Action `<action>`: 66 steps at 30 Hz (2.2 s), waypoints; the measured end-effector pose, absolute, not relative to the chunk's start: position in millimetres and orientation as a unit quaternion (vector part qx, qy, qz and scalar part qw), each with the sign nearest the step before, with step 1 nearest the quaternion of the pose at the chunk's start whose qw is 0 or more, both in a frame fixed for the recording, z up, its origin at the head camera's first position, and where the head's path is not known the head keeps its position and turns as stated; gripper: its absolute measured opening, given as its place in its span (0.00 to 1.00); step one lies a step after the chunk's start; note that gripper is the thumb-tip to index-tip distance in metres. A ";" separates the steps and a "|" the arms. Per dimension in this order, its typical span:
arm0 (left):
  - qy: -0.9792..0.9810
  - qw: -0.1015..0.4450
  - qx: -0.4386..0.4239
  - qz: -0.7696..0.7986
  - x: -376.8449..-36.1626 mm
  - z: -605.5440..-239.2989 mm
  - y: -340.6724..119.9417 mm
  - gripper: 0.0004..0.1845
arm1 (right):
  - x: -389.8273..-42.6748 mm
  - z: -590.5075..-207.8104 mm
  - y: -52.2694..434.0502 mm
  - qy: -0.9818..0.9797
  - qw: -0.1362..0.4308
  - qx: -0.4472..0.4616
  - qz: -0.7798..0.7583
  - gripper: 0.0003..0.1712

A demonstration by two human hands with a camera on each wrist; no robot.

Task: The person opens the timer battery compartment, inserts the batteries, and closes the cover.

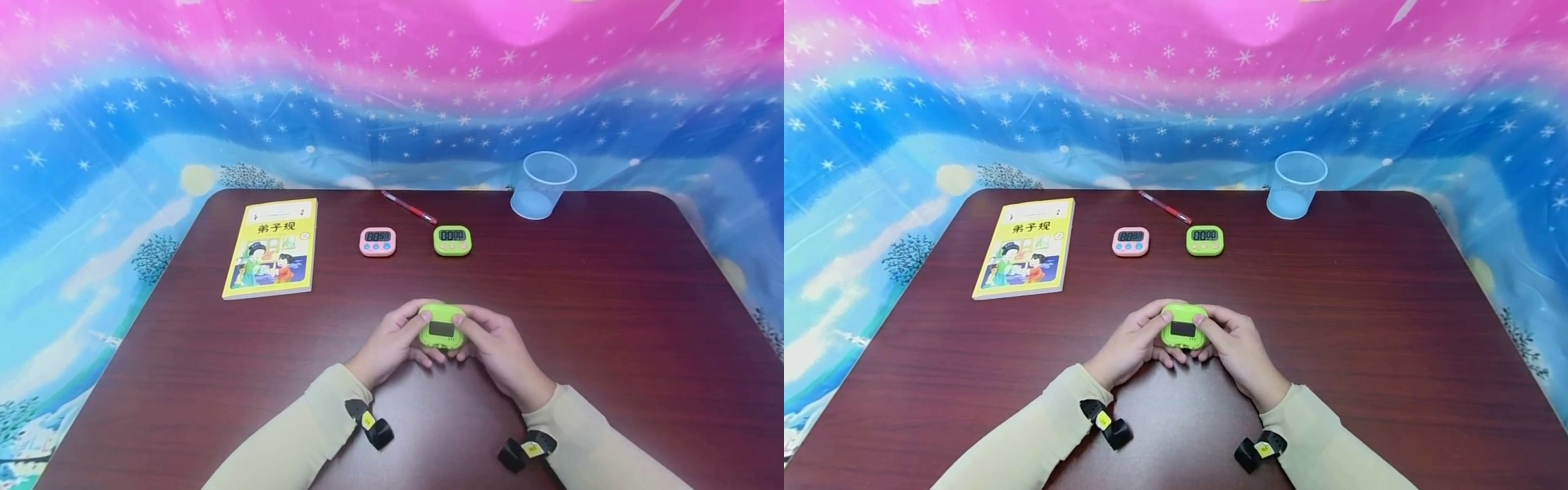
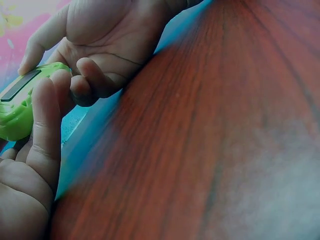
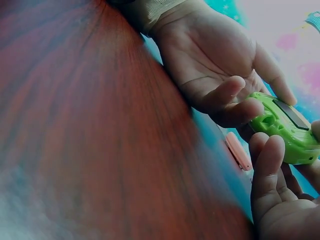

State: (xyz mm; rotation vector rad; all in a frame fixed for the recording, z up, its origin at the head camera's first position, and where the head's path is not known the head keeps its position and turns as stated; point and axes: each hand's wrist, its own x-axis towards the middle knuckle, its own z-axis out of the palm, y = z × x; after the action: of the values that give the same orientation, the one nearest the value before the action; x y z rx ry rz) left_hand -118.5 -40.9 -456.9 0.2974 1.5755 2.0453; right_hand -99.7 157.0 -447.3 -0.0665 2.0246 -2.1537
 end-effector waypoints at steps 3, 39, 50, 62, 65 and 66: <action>0.587 0.263 0.113 0.757 -119.0 -456.9 -40.9 0.20 | -99.9 -446.8 157.8 0.685 0.084 -0.026 -0.723 0.20; 0.584 0.318 0.135 0.734 -135.0 -452.1 -64.3 0.31 | -103.8 -452.4 166.0 0.749 0.025 -0.188 -0.635 0.22; 0.592 0.279 0.137 0.744 -134.5 -454.0 -62.5 0.34 | -104.8 -450.0 164.4 0.716 0.067 -0.135 -0.681 0.45; 0.607 0.221 0.186 0.740 -136.8 -460.9 -60.5 0.45 | -106.8 -452.5 164.4 0.735 0.070 -0.120 -0.664 0.45; 0.623 0.200 0.187 0.733 -135.9 -461.3 -58.3 0.44 | -107.9 -454.4 165.1 0.741 0.066 -0.118 -0.658 0.43; 0.628 0.193 0.183 0.731 -135.5 -461.4 -57.3 0.44 | -108.5 -454.8 165.5 0.744 0.063 -0.118 -0.655 0.43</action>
State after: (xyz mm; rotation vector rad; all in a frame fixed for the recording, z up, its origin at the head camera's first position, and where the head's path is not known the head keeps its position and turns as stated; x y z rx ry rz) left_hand -135.5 -57.3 -461.4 0.5138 1.7630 2.0525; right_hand -108.5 165.5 -454.8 -0.3558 2.2471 -1.9780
